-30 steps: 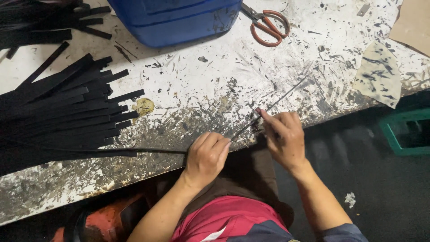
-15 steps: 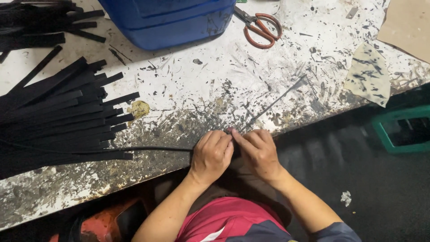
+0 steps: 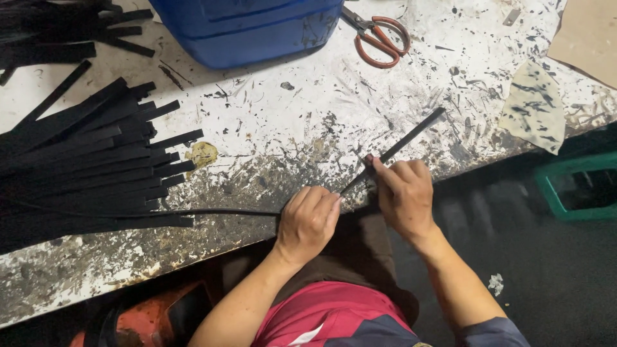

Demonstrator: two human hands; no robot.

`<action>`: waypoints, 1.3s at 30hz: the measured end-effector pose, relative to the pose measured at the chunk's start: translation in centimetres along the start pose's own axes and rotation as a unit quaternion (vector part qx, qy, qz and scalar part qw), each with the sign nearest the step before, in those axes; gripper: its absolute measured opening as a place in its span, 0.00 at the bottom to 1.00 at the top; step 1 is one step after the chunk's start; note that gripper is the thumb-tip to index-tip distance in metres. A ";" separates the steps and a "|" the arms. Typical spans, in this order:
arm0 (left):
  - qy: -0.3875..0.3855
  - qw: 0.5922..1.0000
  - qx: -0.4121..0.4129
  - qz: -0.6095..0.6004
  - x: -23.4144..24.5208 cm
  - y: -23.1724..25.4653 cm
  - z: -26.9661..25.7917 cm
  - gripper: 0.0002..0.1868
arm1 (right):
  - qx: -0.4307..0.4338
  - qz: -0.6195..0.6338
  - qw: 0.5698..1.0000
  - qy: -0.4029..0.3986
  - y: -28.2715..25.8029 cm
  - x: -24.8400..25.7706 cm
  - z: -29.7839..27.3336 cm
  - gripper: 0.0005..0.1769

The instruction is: The person smooths long black rubber strips on a workbench using a small abrasive tool. They hold each strip with the left hand and rub the surface with the right hand, repeating the action across multiple strips.

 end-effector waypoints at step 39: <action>-0.003 1.000 0.011 0.018 -0.3 -0.2 -0.2 0.02 | 0.000 0.009 1.000 -0.019 -0.5 -1.0 0.2 0.16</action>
Point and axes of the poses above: each hand's wrist, its own z-axis towards the middle knuckle, its own x-axis out of the back of the hand, y = z × x, the point moved 7 cm from there along z, towards the middle knuckle, and after that the axes turned 10 degrees about z, right-handed, at the moved point
